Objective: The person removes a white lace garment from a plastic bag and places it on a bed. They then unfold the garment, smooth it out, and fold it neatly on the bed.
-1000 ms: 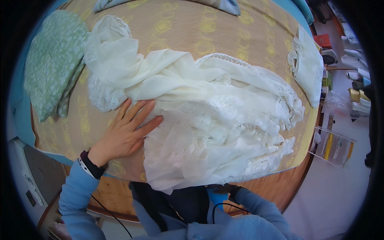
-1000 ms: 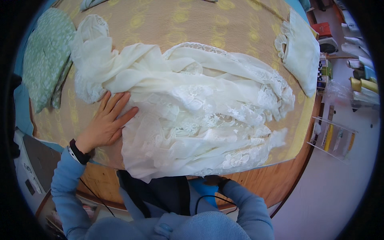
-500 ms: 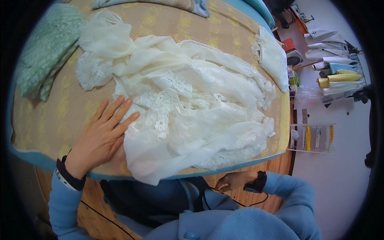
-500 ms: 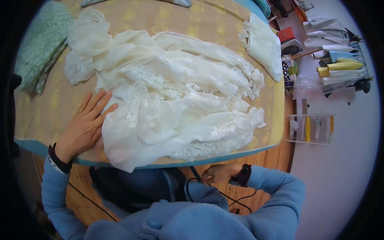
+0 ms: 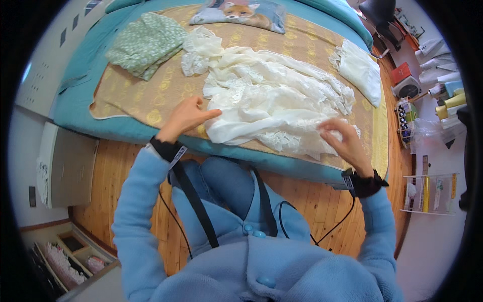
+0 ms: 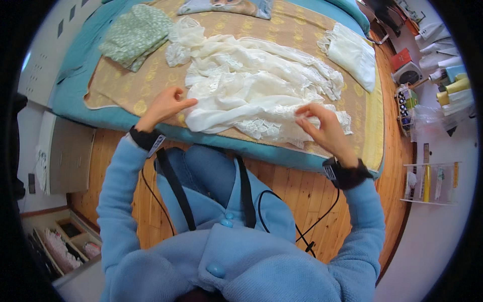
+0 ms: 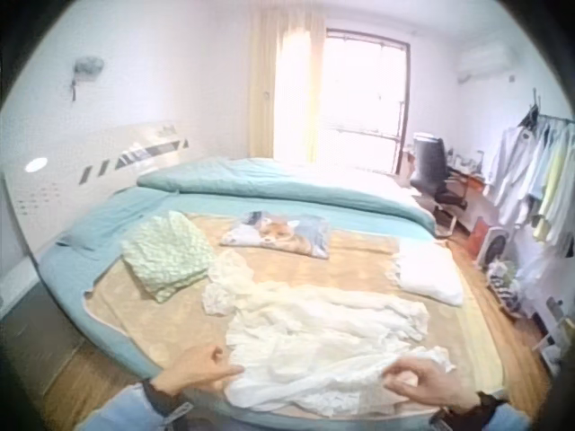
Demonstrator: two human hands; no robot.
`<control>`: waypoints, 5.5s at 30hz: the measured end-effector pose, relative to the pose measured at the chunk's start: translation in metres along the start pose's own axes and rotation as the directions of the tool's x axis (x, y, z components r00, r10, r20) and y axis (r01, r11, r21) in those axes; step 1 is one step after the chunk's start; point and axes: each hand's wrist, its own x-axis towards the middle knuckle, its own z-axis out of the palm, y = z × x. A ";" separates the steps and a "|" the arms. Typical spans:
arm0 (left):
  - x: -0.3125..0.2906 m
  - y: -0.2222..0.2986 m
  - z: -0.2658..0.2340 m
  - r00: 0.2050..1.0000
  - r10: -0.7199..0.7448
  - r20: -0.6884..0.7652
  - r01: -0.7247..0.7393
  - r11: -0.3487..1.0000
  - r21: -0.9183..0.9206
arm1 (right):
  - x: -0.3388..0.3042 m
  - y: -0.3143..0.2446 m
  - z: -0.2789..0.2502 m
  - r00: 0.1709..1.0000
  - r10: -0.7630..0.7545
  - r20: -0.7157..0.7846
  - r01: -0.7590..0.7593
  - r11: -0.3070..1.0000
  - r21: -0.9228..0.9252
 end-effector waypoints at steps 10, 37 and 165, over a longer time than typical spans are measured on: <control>-0.008 0.024 -0.021 0.993 0.038 0.108 0.056 0.668 -0.742 | 0.009 0.018 0.024 0.973 -0.104 0.204 0.135 0.980 -0.147; 0.123 0.020 0.005 0.961 -0.027 -0.274 0.045 0.997 0.059 | 0.098 0.057 0.024 0.886 -0.368 -0.281 0.350 0.930 -0.114; -0.062 0.187 0.041 0.542 0.823 0.172 -0.516 0.487 -0.705 | 0.031 0.032 0.090 0.974 0.074 -0.214 0.090 0.741 0.666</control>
